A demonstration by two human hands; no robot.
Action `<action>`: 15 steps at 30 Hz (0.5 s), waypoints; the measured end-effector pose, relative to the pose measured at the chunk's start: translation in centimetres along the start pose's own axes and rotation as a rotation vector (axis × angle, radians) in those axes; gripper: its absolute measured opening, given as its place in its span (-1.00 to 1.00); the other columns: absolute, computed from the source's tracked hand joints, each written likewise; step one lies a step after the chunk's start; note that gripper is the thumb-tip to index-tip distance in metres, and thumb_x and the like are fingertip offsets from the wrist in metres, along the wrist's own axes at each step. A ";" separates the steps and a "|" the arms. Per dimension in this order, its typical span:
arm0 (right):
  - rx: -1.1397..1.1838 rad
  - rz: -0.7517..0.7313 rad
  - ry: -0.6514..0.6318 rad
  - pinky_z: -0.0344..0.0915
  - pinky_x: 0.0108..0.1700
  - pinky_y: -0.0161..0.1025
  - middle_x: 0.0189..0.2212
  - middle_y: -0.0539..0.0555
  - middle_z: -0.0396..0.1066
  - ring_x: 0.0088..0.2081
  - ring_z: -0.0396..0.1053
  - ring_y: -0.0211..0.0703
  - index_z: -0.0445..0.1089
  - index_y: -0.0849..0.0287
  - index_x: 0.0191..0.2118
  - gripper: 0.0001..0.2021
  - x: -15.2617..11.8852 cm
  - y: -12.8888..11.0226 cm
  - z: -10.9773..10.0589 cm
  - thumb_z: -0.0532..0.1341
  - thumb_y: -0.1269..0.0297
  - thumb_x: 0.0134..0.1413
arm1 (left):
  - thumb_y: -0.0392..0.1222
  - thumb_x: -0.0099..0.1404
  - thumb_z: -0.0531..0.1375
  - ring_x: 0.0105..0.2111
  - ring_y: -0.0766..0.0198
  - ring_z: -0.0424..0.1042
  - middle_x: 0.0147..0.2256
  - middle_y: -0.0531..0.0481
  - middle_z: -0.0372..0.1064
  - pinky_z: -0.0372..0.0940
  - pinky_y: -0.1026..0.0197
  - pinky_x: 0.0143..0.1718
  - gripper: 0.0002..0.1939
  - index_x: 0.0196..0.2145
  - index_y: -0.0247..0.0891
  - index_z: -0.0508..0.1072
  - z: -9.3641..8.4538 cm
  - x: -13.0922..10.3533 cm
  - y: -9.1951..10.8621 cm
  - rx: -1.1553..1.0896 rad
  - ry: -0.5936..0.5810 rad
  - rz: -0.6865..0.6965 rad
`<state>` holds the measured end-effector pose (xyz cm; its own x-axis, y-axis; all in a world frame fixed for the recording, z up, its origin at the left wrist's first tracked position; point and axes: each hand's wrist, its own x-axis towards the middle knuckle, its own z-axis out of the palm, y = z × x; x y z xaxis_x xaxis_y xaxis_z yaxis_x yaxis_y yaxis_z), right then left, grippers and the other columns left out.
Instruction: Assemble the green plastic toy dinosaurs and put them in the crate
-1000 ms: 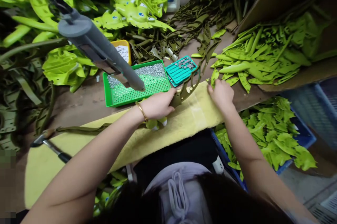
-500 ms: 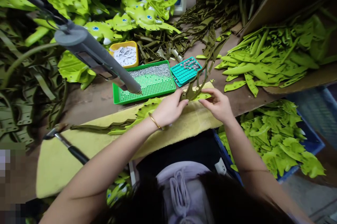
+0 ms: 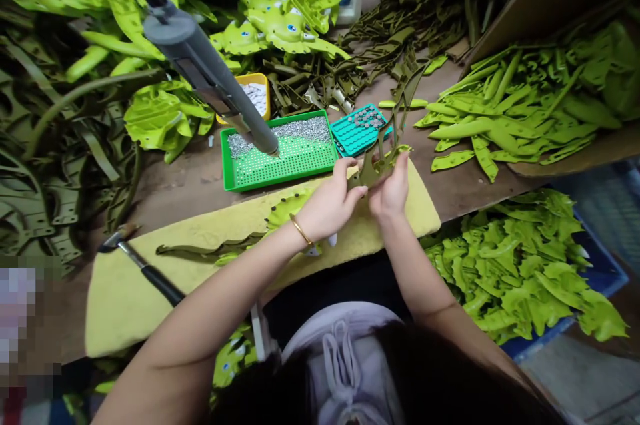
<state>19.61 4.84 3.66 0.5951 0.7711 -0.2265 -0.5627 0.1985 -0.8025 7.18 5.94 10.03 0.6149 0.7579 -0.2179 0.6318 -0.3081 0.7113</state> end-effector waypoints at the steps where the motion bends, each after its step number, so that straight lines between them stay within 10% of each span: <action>1: 0.006 0.048 -0.021 0.41 -0.08 -0.09 -0.21 0.02 0.47 -0.25 0.46 -0.20 0.23 0.03 0.06 -0.56 0.5 -0.5 0.0 -0.03 -0.08 0.18 | -0.15 0.37 0.04 -0.25 0.10 0.52 -0.19 -0.15 0.50 0.36 0.09 -0.16 -0.41 0.28 -0.35 -0.05 0.0 -0.1 -0.1 -0.001 -0.007 -0.003; 7: 0.075 0.345 -0.331 0.33 0.09 -0.03 -0.15 -0.05 0.53 -0.02 0.42 -0.17 0.33 -0.01 -0.03 -0.69 1.0 -3.3 -0.2 0.03 0.03 0.21 | -0.19 0.35 0.03 0.19 0.08 0.27 0.26 -0.13 0.16 0.19 0.07 0.19 -0.29 0.37 -0.20 -0.19 0.3 -0.2 -1.5 -0.097 -0.007 0.094; 15: 0.187 0.453 -0.374 0.32 0.16 0.05 -0.14 -0.11 0.53 0.07 0.38 -0.18 0.36 -0.03 -0.08 -0.76 0.3 -3.7 -0.5 0.00 0.17 0.26 | -0.16 0.36 0.00 0.29 0.19 0.08 0.32 0.00 -0.01 0.00 0.09 0.32 -0.31 0.37 -0.18 -0.16 -0.2 -0.1 -2.7 -0.128 -0.087 0.114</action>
<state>22.17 4.09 6.26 0.0504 0.9568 -0.2863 -0.8238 -0.1222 -0.5535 5.32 6.78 8.27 0.7209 0.6682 -0.1842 0.4942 -0.3092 0.8125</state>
